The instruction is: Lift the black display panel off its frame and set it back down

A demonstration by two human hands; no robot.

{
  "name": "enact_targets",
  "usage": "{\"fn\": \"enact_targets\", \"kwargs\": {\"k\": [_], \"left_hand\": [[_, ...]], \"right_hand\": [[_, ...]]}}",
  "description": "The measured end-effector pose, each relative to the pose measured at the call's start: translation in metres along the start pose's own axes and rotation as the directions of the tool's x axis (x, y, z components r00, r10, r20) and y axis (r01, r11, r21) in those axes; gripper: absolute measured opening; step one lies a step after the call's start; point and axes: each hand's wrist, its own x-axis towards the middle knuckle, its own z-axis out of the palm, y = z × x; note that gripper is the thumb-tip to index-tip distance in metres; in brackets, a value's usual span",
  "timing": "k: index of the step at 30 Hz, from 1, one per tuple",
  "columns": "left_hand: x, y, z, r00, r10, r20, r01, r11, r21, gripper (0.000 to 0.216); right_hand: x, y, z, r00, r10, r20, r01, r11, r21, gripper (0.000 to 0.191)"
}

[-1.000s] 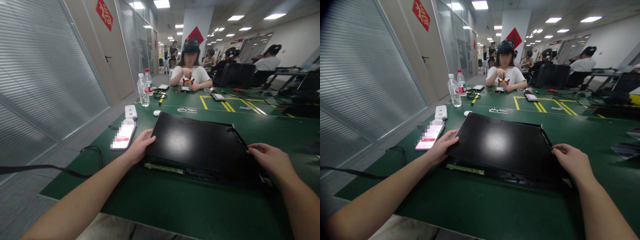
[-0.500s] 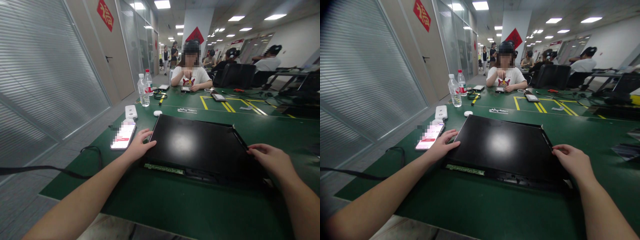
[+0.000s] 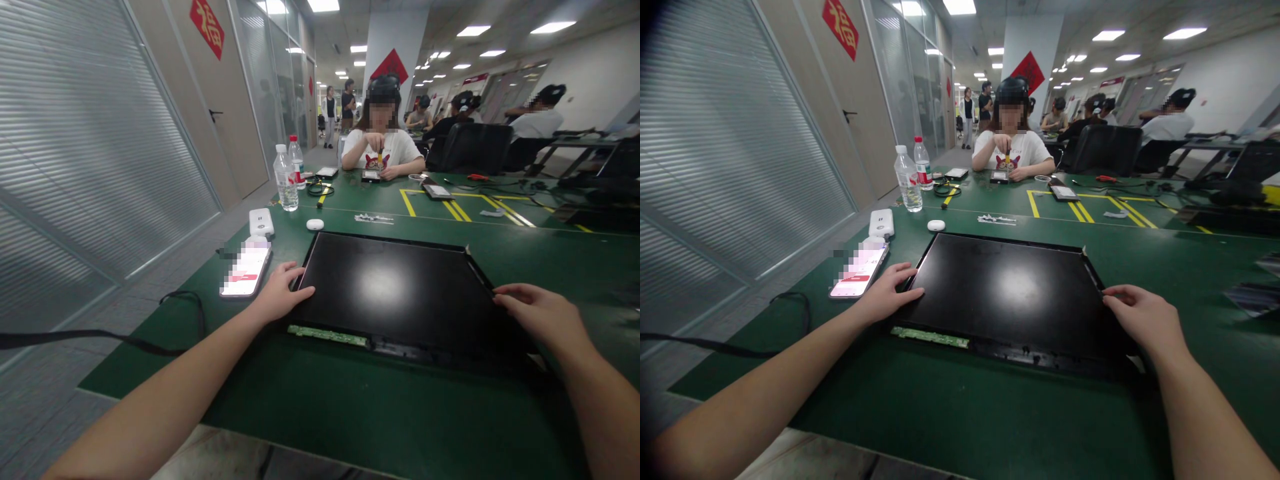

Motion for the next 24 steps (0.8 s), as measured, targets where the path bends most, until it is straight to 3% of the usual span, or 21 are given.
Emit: {"fn": "enact_targets", "kwargs": {"k": [24], "left_hand": [[0.0004,-0.0035,-0.0015,0.997,0.073,0.006,-0.074,0.997,0.018,0.062]], "right_hand": [[0.0027,0.0074,0.0021,0.999,-0.038,-0.033,0.039,0.999,0.021,0.033]]}}
